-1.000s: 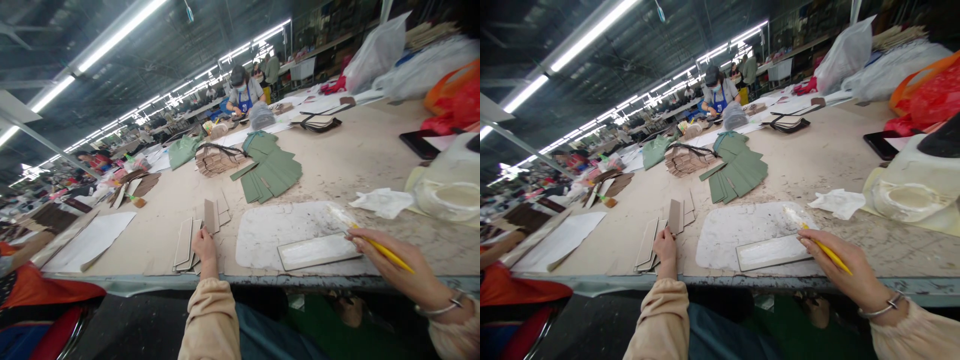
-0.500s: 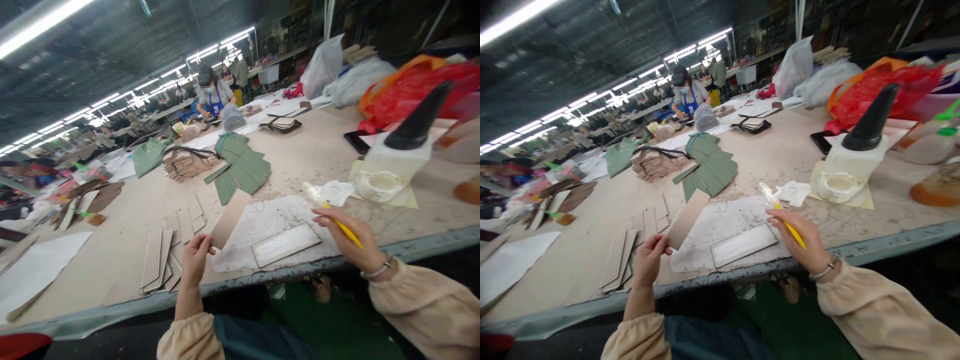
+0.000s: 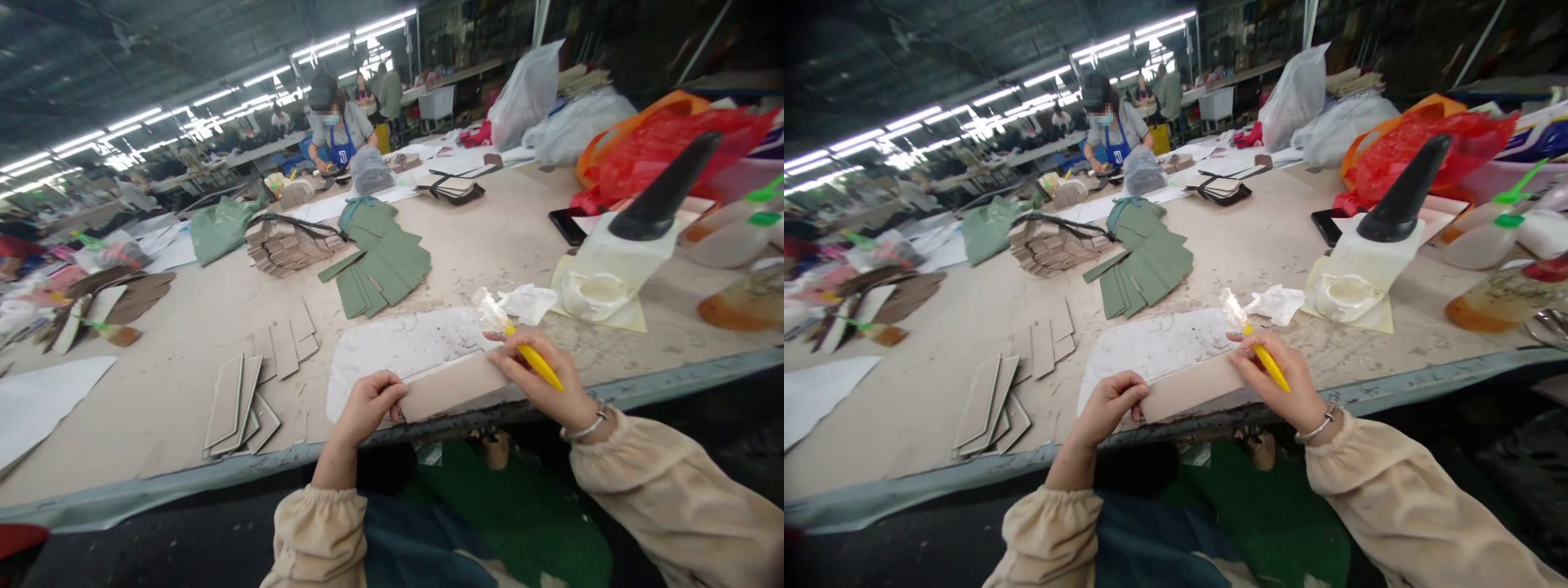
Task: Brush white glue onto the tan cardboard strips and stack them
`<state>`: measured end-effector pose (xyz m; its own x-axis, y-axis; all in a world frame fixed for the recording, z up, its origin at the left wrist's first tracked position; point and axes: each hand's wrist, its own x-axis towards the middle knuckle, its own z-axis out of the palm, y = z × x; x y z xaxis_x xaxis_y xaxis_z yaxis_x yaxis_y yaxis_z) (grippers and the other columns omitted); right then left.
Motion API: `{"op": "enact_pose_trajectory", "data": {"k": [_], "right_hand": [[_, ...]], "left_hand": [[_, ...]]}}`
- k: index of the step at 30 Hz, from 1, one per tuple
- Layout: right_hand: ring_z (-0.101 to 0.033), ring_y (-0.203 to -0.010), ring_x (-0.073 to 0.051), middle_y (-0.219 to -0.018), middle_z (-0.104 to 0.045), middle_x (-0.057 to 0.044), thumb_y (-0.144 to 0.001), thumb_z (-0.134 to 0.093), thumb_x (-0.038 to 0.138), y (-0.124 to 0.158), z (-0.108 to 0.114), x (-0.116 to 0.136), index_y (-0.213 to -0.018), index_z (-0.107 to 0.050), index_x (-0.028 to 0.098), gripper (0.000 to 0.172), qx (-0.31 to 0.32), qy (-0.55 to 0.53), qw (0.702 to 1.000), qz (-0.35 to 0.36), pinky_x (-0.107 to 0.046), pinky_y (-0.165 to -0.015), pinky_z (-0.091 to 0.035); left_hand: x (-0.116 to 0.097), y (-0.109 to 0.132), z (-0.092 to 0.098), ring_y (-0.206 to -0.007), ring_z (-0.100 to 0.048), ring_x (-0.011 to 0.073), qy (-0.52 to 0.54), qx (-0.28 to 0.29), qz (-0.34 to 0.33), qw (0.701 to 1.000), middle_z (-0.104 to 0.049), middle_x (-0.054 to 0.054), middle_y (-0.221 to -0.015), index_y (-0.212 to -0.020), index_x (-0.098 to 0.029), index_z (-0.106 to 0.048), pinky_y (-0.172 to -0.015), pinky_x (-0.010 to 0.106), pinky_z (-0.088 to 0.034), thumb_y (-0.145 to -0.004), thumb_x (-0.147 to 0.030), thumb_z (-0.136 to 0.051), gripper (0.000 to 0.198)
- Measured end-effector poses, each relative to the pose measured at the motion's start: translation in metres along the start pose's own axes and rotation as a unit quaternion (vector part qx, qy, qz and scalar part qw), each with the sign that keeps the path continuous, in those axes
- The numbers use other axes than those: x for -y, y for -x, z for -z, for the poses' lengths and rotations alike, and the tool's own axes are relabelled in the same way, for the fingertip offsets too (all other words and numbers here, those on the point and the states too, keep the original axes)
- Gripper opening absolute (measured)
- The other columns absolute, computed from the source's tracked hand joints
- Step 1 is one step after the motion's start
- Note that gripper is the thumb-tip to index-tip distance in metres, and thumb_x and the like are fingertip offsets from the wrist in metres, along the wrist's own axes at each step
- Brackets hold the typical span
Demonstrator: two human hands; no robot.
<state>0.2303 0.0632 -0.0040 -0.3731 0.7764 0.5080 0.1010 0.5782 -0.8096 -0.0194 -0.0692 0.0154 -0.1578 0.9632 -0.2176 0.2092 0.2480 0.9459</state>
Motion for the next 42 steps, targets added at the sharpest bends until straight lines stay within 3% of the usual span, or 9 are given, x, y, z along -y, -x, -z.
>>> {"op": "enact_pose_trajectory", "data": {"k": [3, 6, 10, 15, 21, 34, 42], "right_hand": [[-0.065, -0.096, -0.023, -0.083, -0.059, 0.000, -0.079, -0.063, 0.024, -0.002, 0.000, -0.004, -0.081, -0.051, 0.023, 0.012, -0.031, 0.012, 0.999, 0.003, -0.032, -0.078, -0.051], [-0.066, -0.094, -0.022, -0.083, -0.059, 0.000, -0.079, -0.064, 0.026, -0.005, 0.000, -0.010, -0.080, -0.050, 0.023, 0.014, -0.063, 0.019, 0.998, -0.014, -0.031, -0.076, -0.051], [-0.066, -0.095, -0.022, -0.084, -0.060, 0.000, -0.079, -0.063, 0.029, -0.006, -0.004, -0.016, -0.081, -0.049, 0.024, 0.015, -0.042, 0.013, 0.999, -0.032, -0.031, -0.078, -0.051], [-0.065, -0.097, -0.022, -0.086, -0.060, -0.001, -0.082, -0.059, 0.031, -0.005, -0.015, -0.017, -0.081, -0.050, 0.024, 0.011, 0.022, 0.034, 0.999, -0.035, -0.032, -0.078, -0.050], [-0.064, -0.097, -0.024, -0.086, -0.062, -0.002, -0.083, -0.057, 0.037, -0.005, -0.024, -0.019, -0.083, -0.051, 0.025, 0.014, 0.039, 0.055, 0.997, -0.044, -0.036, -0.078, -0.051], [-0.064, -0.096, -0.023, -0.094, -0.066, -0.002, -0.085, -0.054, 0.031, -0.006, -0.022, -0.025, -0.087, -0.051, 0.025, 0.007, 0.103, 0.127, 0.986, -0.021, -0.035, -0.077, -0.049], [-0.065, -0.090, -0.021, -0.099, -0.067, -0.002, -0.085, -0.053, 0.031, -0.005, -0.022, -0.030, -0.089, -0.052, 0.025, 0.007, 0.119, 0.156, 0.981, -0.007, -0.034, -0.079, -0.049]], "left_hand": [[0.004, -0.004, 0.002, -0.052, -0.056, 0.0111, -0.054, -0.062, -0.016, 0.996, -0.058, -0.001, -0.058, -0.072, -0.016, -0.058, -0.056, 0.021, -0.043, -0.083, -0.037, -0.052, 0.025], [0.011, -0.004, 0.017, -0.064, -0.059, 0.0136, -0.175, -0.127, -0.027, 0.976, -0.062, 0.000, -0.066, -0.076, -0.018, -0.062, -0.065, 0.023, -0.043, -0.083, -0.034, -0.050, 0.022], [0.020, -0.001, 0.030, -0.064, -0.056, 0.0144, -0.285, -0.082, 0.015, 0.955, -0.064, 0.000, -0.068, -0.074, -0.019, -0.065, -0.060, 0.024, -0.039, -0.079, -0.029, -0.052, 0.017], [0.021, -0.003, 0.023, -0.061, -0.053, 0.0142, -0.316, -0.030, 0.023, 0.948, -0.062, 0.000, -0.064, -0.073, -0.019, -0.065, -0.058, 0.024, -0.036, -0.078, -0.029, -0.054, 0.016], [0.021, -0.005, 0.017, -0.060, -0.052, 0.0146, -0.338, -0.032, 0.038, 0.940, -0.060, 0.000, -0.061, -0.071, -0.018, -0.063, -0.055, 0.025, -0.033, -0.075, -0.030, -0.057, 0.014], [0.019, -0.006, 0.012, -0.056, -0.052, 0.0128, -0.340, -0.033, 0.085, 0.936, -0.059, -0.003, -0.059, -0.065, -0.020, -0.058, -0.050, 0.024, -0.029, -0.065, -0.036, -0.070, 0.020], [0.020, -0.007, 0.013, -0.056, -0.051, 0.0129, -0.353, -0.021, 0.069, 0.933, -0.058, -0.003, -0.060, -0.064, -0.020, -0.059, -0.051, 0.024, -0.029, -0.066, -0.037, -0.070, 0.020]]}}
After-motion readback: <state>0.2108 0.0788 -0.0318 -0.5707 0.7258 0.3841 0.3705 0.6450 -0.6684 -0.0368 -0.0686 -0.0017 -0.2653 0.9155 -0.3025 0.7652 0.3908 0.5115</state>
